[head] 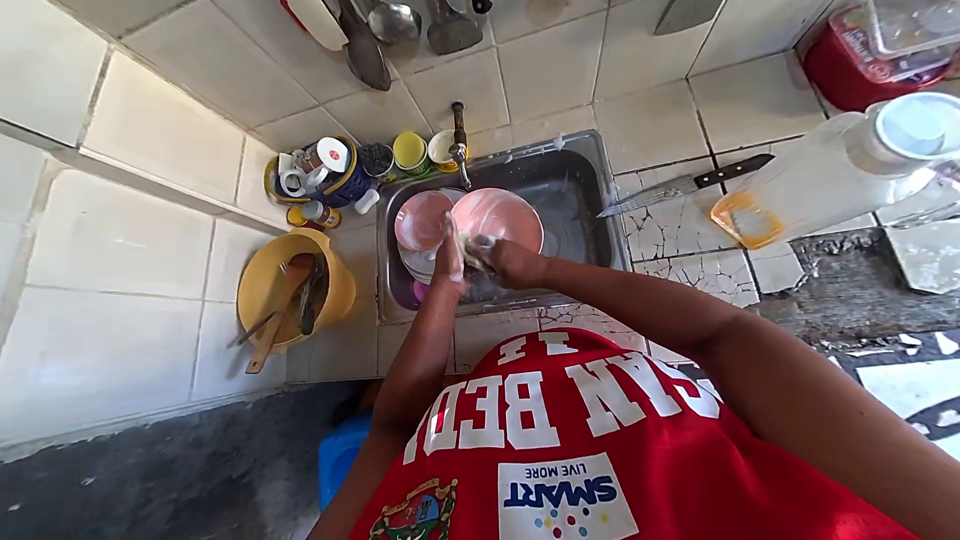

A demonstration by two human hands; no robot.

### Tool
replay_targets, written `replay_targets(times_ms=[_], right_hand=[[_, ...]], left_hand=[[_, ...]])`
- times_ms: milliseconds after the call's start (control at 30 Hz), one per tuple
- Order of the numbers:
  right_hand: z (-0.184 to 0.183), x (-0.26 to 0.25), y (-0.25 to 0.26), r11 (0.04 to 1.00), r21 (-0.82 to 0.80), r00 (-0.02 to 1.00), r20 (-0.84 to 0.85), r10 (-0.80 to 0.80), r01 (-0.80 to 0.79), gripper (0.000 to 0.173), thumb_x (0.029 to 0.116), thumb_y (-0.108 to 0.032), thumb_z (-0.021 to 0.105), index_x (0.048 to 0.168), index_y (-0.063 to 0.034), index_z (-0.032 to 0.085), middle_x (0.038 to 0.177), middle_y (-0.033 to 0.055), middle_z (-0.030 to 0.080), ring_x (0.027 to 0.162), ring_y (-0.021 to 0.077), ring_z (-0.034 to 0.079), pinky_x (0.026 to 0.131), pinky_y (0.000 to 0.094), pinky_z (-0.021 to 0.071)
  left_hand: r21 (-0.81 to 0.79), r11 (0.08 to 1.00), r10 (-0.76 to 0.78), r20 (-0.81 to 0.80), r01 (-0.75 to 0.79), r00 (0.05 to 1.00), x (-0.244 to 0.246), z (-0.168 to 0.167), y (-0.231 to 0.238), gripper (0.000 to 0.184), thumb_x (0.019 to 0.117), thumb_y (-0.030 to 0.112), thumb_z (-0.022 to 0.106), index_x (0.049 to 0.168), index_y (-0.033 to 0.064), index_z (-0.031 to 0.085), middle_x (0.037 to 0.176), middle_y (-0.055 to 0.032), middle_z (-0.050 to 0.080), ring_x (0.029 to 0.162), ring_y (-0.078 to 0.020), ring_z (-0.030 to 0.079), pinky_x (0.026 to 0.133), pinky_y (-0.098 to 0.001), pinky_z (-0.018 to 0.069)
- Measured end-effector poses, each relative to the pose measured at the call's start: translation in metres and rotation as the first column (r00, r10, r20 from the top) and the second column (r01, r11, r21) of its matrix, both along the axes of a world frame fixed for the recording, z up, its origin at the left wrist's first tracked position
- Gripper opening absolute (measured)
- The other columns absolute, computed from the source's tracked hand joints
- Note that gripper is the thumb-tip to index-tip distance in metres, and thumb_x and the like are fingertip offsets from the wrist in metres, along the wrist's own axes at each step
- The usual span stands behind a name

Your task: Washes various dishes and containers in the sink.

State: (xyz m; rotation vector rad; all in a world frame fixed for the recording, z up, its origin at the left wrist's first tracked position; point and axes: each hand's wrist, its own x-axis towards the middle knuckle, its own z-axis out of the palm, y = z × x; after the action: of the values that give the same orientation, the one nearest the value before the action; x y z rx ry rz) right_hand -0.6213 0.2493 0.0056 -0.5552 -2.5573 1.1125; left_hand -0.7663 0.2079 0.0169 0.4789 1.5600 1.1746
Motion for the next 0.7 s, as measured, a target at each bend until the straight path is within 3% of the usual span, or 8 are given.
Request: replay_targets(times_ms=[100,167,233,300,433,500,600,700], right_hand=[[0.006,0.008,0.0,0.96,-0.218,0.977,-0.085,-0.197,0.175,0.029,0.0921,-0.004,0.069,0.117,0.0101,0.067,0.114,0.0275,0.069,0.108,0.0385,0.068,0.1,0.0552,0.0519],[0.021,0.02,0.007,0.799,-0.556,0.904,-0.183,-0.387,0.229,0.033,0.0904,-0.004,0.071,0.119,0.01,0.064,0.108,0.0202,0.071,0.099,0.0243,0.07,0.094,0.0439,0.0575],[0.025,0.03,0.019,0.538,-0.831,0.773,-0.247,-0.584,0.141,0.031,0.0917,-0.003,0.069,0.121,0.001,0.061,0.099,0.0082,0.071,0.088,0.0133,0.069,0.082,0.0345,0.0608],[0.023,0.039,0.035,0.423,-0.897,0.691,-0.224,-0.687,0.13,0.026,0.0971,-0.014,0.066,0.121,-0.0056,0.06,0.094,0.0028,0.072,0.083,0.0106,0.07,0.076,0.032,0.0616],[-0.012,0.061,0.07,0.615,-0.621,0.69,-0.161,-0.706,0.485,0.033,0.107,-0.03,0.055,0.119,-0.0017,0.067,0.103,0.0066,0.072,0.093,0.0114,0.069,0.086,0.0338,0.0591],[-0.018,0.066,0.078,0.654,-0.331,0.676,-0.062,-0.734,0.68,0.041,0.1044,-0.032,0.059,0.12,0.004,0.068,0.115,0.0217,0.071,0.11,0.0303,0.069,0.101,0.0498,0.053],[-0.01,0.054,0.061,0.72,-0.225,0.718,-0.108,-0.688,0.657,0.044,0.104,-0.025,0.057,0.132,0.008,0.06,0.13,0.0281,0.065,0.126,0.0367,0.062,0.112,0.0518,0.046],[-0.003,0.037,0.037,0.883,-0.04,0.85,-0.255,-0.462,0.468,0.059,0.1015,-0.038,0.048,0.142,0.0055,0.055,0.146,0.0269,0.054,0.143,0.0366,0.046,0.122,0.0496,0.034]], left_hand=[[-0.057,0.997,-0.047,-0.03,0.045,0.998,-0.002,0.011,0.007,0.093,0.0938,0.084,0.014,0.143,0.013,0.05,0.122,-0.0163,0.064,0.104,-0.0278,0.064,0.084,-0.0493,0.0559],[0.002,0.995,-0.101,-0.015,0.101,0.995,-0.012,0.005,0.009,0.088,0.0953,0.082,0.017,0.154,0.02,0.041,0.147,-0.0122,0.052,0.13,-0.028,0.053,0.1,-0.0542,0.0491],[0.055,0.994,-0.096,0.087,0.091,0.992,-0.022,-0.005,0.011,0.081,0.0978,0.078,0.022,0.153,0.0216,0.042,0.145,-0.01,0.055,0.129,-0.0275,0.055,0.1,-0.0528,0.05],[0.139,0.989,-0.065,0.194,0.038,0.979,-0.024,-0.016,0.01,0.069,0.1036,0.068,0.026,0.145,0.0172,0.048,0.127,-0.0091,0.066,0.112,-0.024,0.065,0.092,-0.0448,0.0567],[0.271,0.956,0.059,0.213,-0.117,0.975,-0.001,-0.014,0.01,0.043,0.1099,0.041,0.042,0.138,0.0102,0.053,0.126,-0.0091,0.065,0.114,-0.0194,0.063,0.097,-0.0428,0.0541],[0.23,0.957,0.185,-0.019,-0.176,0.983,0.016,0.001,0.014,0.047,0.1068,0.043,0.052,0.135,0.0053,0.059,0.13,-0.013,0.065,0.121,-0.0208,0.062,0.104,-0.045,0.0515],[0.235,0.956,0.244,-0.3,-0.177,0.922,0.036,0.018,0.018,0.043,0.1044,0.04,0.058,0.113,-0.0004,0.069,0.114,-0.0145,0.07,0.11,-0.0186,0.063,0.1,-0.0407,0.0493],[0.202,0.962,0.256,-0.441,-0.183,0.86,0.044,0.019,0.023,0.048,0.1044,0.046,0.056,0.094,0.0011,0.07,0.089,-0.0126,0.066,0.086,-0.0204,0.062,0.083,-0.0431,0.0504]])
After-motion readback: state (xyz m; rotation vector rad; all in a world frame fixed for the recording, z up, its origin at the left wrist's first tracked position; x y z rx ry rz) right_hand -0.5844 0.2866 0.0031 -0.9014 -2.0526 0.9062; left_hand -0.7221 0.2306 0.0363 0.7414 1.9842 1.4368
